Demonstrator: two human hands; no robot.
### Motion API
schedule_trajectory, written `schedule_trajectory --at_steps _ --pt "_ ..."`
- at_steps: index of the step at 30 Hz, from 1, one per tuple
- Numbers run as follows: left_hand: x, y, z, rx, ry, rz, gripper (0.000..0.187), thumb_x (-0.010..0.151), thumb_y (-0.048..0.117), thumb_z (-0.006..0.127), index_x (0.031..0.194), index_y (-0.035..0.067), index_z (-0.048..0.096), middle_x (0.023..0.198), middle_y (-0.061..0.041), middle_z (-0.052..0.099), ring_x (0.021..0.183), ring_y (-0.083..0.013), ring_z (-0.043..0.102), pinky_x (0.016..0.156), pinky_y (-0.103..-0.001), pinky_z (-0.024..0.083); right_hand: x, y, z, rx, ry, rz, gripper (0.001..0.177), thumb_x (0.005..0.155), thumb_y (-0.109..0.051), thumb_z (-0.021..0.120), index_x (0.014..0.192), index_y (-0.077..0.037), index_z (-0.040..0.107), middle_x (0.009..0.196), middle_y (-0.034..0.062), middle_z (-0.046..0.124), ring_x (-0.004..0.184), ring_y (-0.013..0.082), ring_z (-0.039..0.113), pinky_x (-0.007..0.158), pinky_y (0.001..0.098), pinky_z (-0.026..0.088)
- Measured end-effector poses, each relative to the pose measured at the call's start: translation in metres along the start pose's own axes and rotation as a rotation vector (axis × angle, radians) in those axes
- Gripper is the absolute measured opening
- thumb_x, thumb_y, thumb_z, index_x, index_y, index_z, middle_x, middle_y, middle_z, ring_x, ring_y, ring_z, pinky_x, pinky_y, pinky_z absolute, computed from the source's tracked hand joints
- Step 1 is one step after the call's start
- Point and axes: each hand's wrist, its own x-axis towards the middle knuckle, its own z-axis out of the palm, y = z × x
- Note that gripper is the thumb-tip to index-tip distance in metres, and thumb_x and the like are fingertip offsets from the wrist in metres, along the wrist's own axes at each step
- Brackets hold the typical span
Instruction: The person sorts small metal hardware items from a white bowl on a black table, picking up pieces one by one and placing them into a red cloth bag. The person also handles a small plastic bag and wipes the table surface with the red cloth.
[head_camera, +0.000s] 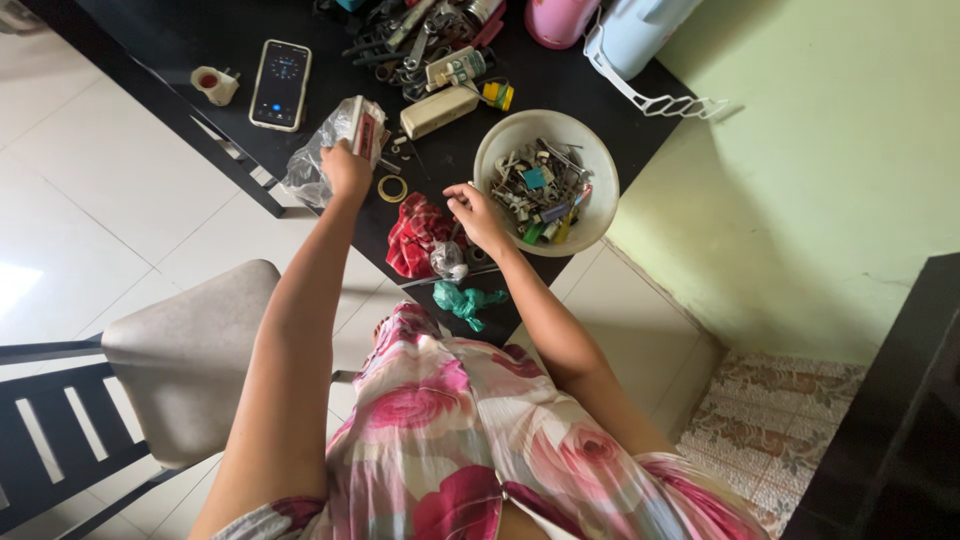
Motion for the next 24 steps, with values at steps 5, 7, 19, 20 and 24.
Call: schedule_trajectory --at_steps 5,7,19,20,24 --pt "0.006 -0.01 0.003 0.029 -0.068 0.024 0.031 0.083 0.005 0.06 0.111 -0.001 0.072 0.119 -0.034 0.056 0.106 -0.0515 0.057 0.098 -0.05 0.046 -0.006 0.015 -0.01 -0.01 0.048 -0.044 0.02 0.1 -0.013 0.064 0.116 -0.004 0.069 0.093 0.0026 0.068 0.079 0.0113 0.065 0.073 0.0265 0.054" --pt "0.005 -0.01 0.005 0.009 -0.073 0.031 0.032 0.082 0.004 0.059 0.111 0.0 0.072 0.12 -0.033 0.056 0.108 -0.0512 0.057 0.097 -0.05 0.045 -0.01 0.024 -0.018 0.005 0.064 0.005 0.019 0.1 -0.012 0.063 0.116 -0.003 0.068 0.092 0.0027 0.068 0.077 0.0109 0.066 0.07 0.0264 0.054" --pt "-0.051 0.056 0.021 0.004 0.037 0.267 0.056 0.071 -0.007 0.061 0.125 0.003 0.07 0.135 -0.029 0.05 0.128 -0.0475 0.045 0.108 -0.052 0.035 -0.035 0.116 -0.095 -0.468 0.708 0.021 0.016 0.095 0.001 0.061 0.101 -0.01 0.072 0.099 0.0104 0.074 0.095 0.0278 0.071 0.084 0.0394 0.056" --pt "-0.057 0.065 0.024 -0.025 0.001 0.282 0.054 0.072 -0.006 0.063 0.125 0.004 0.07 0.136 -0.028 0.05 0.129 -0.0466 0.046 0.11 -0.051 0.036 -0.037 0.117 -0.104 -0.547 0.72 0.055 0.018 0.092 0.001 0.062 0.101 -0.01 0.072 0.101 0.0094 0.074 0.099 0.0294 0.069 0.086 0.0407 0.055" --pt "-0.089 0.099 0.035 -0.106 -0.134 0.335 0.051 0.075 -0.005 0.065 0.124 0.006 0.07 0.139 -0.027 0.05 0.133 -0.0443 0.047 0.114 -0.049 0.038 -0.047 0.108 -0.129 -0.756 0.59 0.137 0.032 0.083 0.003 0.062 0.109 -0.013 0.07 0.118 0.0053 0.069 0.113 0.0322 0.06 0.092 0.0468 0.049"
